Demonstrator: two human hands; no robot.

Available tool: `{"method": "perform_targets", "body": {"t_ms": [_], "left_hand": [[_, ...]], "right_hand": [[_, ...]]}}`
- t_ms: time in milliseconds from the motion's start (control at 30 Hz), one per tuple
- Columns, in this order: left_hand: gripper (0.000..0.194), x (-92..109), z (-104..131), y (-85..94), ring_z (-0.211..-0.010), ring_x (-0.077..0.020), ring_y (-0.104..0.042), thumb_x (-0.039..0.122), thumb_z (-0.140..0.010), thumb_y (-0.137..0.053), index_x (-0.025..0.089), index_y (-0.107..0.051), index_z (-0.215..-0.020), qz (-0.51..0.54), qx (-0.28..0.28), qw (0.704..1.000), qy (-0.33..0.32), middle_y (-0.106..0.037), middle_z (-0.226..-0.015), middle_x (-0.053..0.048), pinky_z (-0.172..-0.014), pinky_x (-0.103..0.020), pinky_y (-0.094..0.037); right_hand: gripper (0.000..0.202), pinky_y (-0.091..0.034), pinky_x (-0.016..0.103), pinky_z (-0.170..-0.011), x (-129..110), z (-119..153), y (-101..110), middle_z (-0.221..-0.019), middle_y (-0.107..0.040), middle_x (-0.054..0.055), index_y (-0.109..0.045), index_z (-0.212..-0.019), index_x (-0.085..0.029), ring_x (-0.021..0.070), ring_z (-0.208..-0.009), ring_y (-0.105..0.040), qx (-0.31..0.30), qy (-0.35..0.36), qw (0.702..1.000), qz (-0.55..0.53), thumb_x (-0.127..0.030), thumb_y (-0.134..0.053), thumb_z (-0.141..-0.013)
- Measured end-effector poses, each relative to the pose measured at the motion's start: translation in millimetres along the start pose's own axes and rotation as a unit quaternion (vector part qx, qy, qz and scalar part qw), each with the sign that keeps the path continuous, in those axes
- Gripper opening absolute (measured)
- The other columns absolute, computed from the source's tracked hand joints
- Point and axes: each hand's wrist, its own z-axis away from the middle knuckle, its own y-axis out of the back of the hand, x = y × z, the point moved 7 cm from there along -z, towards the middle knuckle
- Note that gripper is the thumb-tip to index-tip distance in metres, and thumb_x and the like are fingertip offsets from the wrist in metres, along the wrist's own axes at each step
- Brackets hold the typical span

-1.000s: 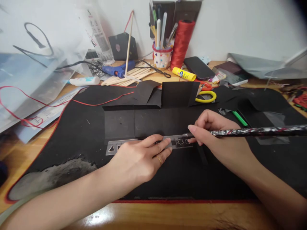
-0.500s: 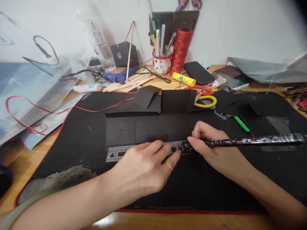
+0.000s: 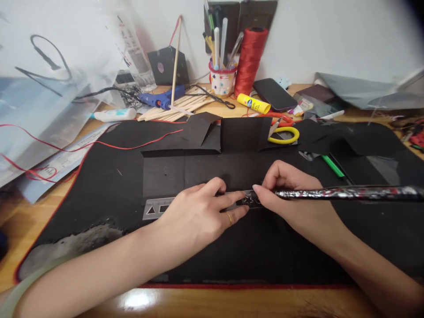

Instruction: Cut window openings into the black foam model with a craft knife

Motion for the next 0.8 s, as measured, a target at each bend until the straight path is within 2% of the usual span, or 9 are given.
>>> {"method": "perform_targets", "body": {"t_ms": [100, 267, 567, 800], "left_hand": [[0.034, -2.2, -1.0, -1.3, -0.092, -0.0170, -0.043, 0.021, -0.092, -0.034, 0.032, -0.045, -0.123, 0.005, -0.018, 1.000, 0.007, -0.048, -0.126, 0.009, -0.065, -0.024, -0.047], [0.034, -2.1, -1.0, -1.8, -0.094, -0.0174, -0.043, 0.022, -0.092, -0.035, 0.031, -0.044, -0.124, 0.000, -0.017, 1.000, 0.008, -0.047, -0.127, 0.007, -0.066, -0.024, -0.047], [0.032, -1.8, 0.5, -2.0, -0.095, -0.0174, -0.043, 0.022, -0.092, -0.037, 0.030, -0.047, -0.121, 0.005, 0.003, 1.000, 0.006, -0.048, -0.126, 0.008, -0.066, -0.025, -0.047], [0.031, -2.1, 0.5, -3.8, -0.096, -0.0168, -0.043, 0.022, -0.092, -0.035, 0.029, -0.048, -0.119, 0.012, 0.009, 1.000, 0.003, -0.048, -0.126, 0.008, -0.066, -0.024, -0.047]], "right_hand": [[0.022, -0.030, 0.018, -0.039, -4.7, -0.4, 0.0, -0.049, -0.042, -0.006, -0.038, -0.058, -0.020, 0.0056, -0.043, -0.036, -0.004, 0.000, 0.999, 0.044, -0.019, -0.055, -0.071], [0.023, -0.032, 0.019, -0.040, -4.1, 1.5, 0.3, -0.052, -0.048, -0.005, -0.037, -0.056, -0.020, 0.0062, -0.043, -0.039, 0.003, 0.003, 0.996, 0.092, -0.021, -0.055, -0.070], [0.023, -0.034, 0.020, -0.041, -2.9, 1.0, -2.4, -0.055, -0.053, -0.003, -0.037, -0.057, -0.020, 0.0076, -0.045, -0.045, 0.001, 0.010, 0.993, 0.118, -0.023, -0.055, -0.071], [0.024, -0.032, 0.020, -0.040, -3.6, -0.1, -1.6, -0.053, -0.051, -0.004, -0.035, -0.056, -0.020, 0.0064, -0.042, -0.041, 0.007, 0.011, 0.991, 0.132, -0.021, -0.055, -0.069]]}}
